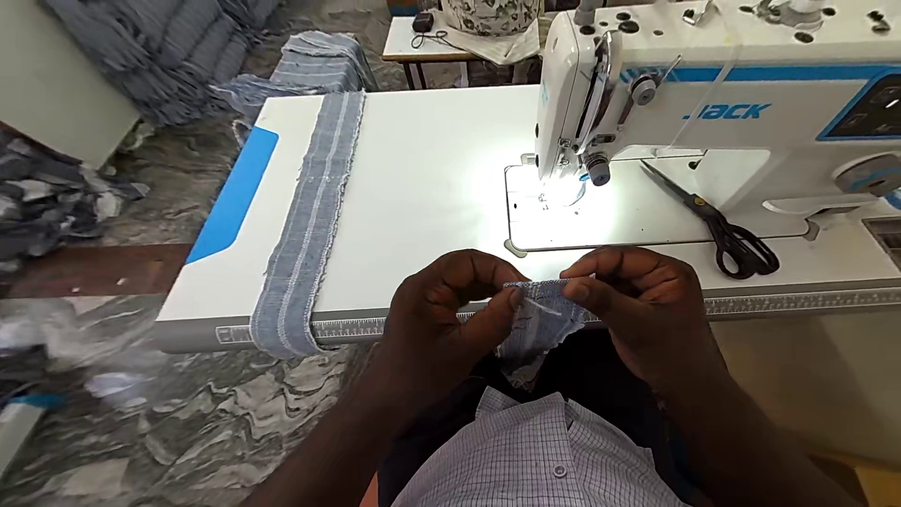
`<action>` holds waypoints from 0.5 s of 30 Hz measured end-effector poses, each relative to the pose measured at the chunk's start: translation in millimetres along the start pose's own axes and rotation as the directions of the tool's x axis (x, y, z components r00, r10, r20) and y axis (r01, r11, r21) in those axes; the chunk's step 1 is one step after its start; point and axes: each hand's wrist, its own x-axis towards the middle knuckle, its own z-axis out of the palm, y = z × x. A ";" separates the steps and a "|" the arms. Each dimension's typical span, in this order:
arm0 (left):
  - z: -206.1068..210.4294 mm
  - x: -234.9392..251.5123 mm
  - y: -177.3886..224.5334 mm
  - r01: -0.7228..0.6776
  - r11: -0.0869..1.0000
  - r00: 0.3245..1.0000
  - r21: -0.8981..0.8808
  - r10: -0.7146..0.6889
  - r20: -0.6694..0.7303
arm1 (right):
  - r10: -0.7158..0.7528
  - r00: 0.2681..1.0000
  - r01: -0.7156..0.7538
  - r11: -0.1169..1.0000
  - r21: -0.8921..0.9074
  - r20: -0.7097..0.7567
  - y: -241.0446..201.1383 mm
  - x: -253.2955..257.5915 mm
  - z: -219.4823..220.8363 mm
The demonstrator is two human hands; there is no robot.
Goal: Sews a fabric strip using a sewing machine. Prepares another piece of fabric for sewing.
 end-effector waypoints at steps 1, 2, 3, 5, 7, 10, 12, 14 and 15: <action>-0.3 0.1 0.1 0.042 0.992 0.999 -0.120 -0.039 0.030 | 0.004 1.000 -0.004 1.000 0.016 0.008 -1.1 0.2 -0.1; -1.3 0.7 -1.4 0.068 0.968 0.997 -0.240 -0.055 0.059 | 0.007 1.000 -0.008 1.000 0.024 0.027 -2.2 0.7 -0.7; -2.9 1.7 -3.0 0.090 0.938 0.994 -0.336 -0.063 0.090 | 0.010 0.999 -0.011 0.999 0.033 0.046 -2.7 1.5 -1.2; -6.3 3.2 -4.4 0.147 0.871 0.985 -0.468 -0.084 0.152 | 0.020 0.999 -0.022 0.998 0.058 0.045 -2.5 1.8 -0.1; -8.5 5.0 -4.0 0.202 0.810 0.973 -0.551 -0.102 0.206 | 0.055 0.997 -0.062 0.986 0.152 0.051 -1.9 1.8 0.9; -6.2 5.5 0.9 0.249 0.767 0.966 -0.592 -0.150 0.212 | 0.129 0.987 -0.157 0.920 0.360 0.099 2.9 1.6 0.5; 1.2 2.7 6.2 0.173 0.873 0.984 -0.457 -0.128 0.126 | 0.114 0.993 -0.103 0.942 0.319 -0.015 3.2 0.5 7.6; 12.1 -0.5 12.0 -0.058 0.998 0.998 -0.035 0.058 0.021 | -0.142 0.969 0.125 0.988 -0.093 -0.204 2.7 1.2 18.1; 16.4 -2.2 12.7 -0.167 0.970 0.986 0.176 0.167 0.017 | -0.350 0.917 0.278 0.905 -0.322 -0.192 6.2 2.9 18.9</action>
